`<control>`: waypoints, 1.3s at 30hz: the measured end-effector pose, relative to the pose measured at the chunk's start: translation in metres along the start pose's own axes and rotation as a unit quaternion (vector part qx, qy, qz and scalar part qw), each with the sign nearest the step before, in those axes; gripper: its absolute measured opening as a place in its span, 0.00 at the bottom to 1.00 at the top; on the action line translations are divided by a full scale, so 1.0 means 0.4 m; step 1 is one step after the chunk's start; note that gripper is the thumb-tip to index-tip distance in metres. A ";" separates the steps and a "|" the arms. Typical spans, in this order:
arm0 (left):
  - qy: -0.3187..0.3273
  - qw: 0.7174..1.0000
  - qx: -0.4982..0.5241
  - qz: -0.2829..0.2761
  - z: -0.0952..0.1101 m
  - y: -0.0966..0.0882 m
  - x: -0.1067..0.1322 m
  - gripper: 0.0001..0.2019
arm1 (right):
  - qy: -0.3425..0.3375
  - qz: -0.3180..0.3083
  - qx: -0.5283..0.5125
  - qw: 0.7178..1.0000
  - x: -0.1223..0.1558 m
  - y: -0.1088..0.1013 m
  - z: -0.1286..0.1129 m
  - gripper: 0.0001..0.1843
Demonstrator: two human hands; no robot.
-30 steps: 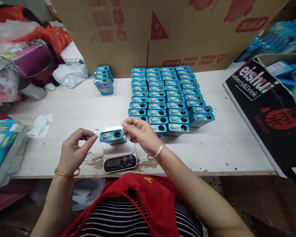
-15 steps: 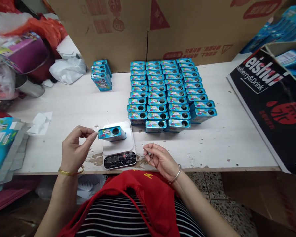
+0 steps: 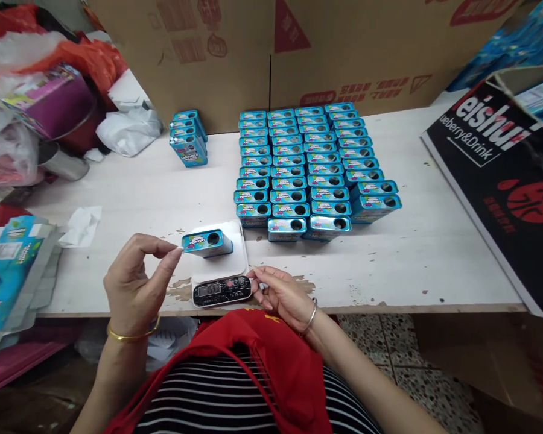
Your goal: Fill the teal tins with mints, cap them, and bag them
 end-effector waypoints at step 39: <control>0.223 0.952 -0.054 -0.201 0.003 0.053 -0.267 0.15 | -0.058 0.105 0.047 0.992 -0.008 -0.122 -0.010 0.29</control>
Point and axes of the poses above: each hand's wrist, its own x-axis away from the middle knuckle, its own y-axis out of the palm, z = x × y, the point moved 3 cm from there along -x, towards the middle knuckle, and after that the axes turned 5 degrees about -z, right-handed, at the moved point
